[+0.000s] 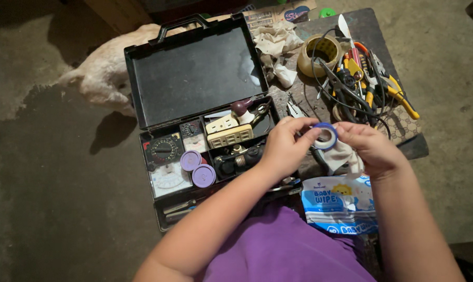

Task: The person organizes various tools and hardware items into a black toolbox. They wipe items with a cloth, pick up tools like pliers and screwdrivers, and place them into the case compartments.

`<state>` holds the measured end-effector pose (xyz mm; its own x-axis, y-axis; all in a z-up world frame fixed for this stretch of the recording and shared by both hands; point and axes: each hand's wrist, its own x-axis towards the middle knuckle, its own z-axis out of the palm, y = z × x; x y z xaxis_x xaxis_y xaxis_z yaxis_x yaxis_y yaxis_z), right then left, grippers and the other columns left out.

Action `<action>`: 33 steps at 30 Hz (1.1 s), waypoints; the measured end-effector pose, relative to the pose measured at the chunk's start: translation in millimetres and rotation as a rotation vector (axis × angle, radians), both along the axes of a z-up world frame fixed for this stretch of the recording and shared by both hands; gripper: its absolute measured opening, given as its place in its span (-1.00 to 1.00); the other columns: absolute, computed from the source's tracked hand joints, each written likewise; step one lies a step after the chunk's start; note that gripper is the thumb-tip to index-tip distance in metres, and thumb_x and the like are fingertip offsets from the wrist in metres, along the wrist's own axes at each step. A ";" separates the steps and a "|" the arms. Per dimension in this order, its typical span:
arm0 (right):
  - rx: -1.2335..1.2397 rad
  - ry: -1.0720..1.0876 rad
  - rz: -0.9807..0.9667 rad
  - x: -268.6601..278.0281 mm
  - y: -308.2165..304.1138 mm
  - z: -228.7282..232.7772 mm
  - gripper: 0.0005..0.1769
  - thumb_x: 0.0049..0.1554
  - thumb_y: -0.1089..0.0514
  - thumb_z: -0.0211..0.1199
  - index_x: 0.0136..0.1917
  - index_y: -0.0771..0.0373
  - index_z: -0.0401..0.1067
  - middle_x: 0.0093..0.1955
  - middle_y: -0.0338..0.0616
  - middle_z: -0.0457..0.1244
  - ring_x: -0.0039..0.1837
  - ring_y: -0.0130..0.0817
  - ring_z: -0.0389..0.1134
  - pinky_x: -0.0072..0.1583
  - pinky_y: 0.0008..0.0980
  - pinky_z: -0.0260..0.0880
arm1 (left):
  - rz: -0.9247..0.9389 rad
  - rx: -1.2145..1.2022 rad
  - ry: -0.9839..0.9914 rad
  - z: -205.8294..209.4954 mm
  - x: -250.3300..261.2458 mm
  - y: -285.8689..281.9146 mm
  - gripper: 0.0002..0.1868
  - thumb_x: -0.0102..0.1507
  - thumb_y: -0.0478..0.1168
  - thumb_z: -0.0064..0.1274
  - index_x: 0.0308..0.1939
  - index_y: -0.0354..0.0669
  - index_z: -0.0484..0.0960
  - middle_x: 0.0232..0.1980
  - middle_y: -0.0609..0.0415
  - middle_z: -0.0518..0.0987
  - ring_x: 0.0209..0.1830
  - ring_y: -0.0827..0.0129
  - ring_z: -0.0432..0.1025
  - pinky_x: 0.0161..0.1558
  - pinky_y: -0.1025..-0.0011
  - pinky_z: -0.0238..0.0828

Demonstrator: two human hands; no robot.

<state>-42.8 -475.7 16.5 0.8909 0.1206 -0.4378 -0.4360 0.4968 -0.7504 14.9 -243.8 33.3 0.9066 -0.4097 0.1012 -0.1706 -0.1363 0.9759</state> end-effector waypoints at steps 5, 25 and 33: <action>-0.264 -0.068 -0.252 3.9 16.3 19.6 -0.73 0.36 0.16 0.10 0.19 0.36 0.48 -0.03 -0.08 0.38 -0.11 -0.31 0.42 -0.09 -0.31 0.49 | 0.003 -0.238 0.388 -24.1 9.6 -11.5 -0.75 0.31 -0.16 0.17 -0.13 -0.32 0.68 -0.29 0.16 0.65 -0.33 0.60 0.46 -0.24 0.54 0.45; -0.469 -0.098 -0.269 -21.9 65.7 15.8 -0.84 0.31 0.16 0.26 0.05 0.32 0.52 -0.07 -0.15 0.41 -0.10 -0.38 0.41 -0.07 -0.37 0.42 | 0.096 -0.070 0.206 -15.0 -5.6 6.5 -0.79 0.28 -0.26 0.16 -0.09 -0.35 0.62 -0.26 -0.01 0.62 -0.39 0.49 0.48 -0.32 0.48 0.49; -0.092 -0.134 -0.099 -31.1 49.7 1.2 -0.68 0.32 0.08 0.09 0.16 0.36 0.47 -0.02 -0.08 0.41 -0.05 -0.36 0.43 -0.01 -0.38 0.43 | -0.023 -0.295 0.628 -20.1 -7.5 5.7 -0.81 0.30 -0.23 0.12 -0.10 -0.28 0.62 -0.25 0.04 0.65 -0.41 0.42 0.53 -0.38 0.49 0.52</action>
<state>-73.9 -426.0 17.7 0.9476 -0.0059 -0.3193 -0.2811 0.4590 -0.8428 7.4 -238.1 13.2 0.8214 -0.4652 -0.3300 0.4393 0.1470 0.8862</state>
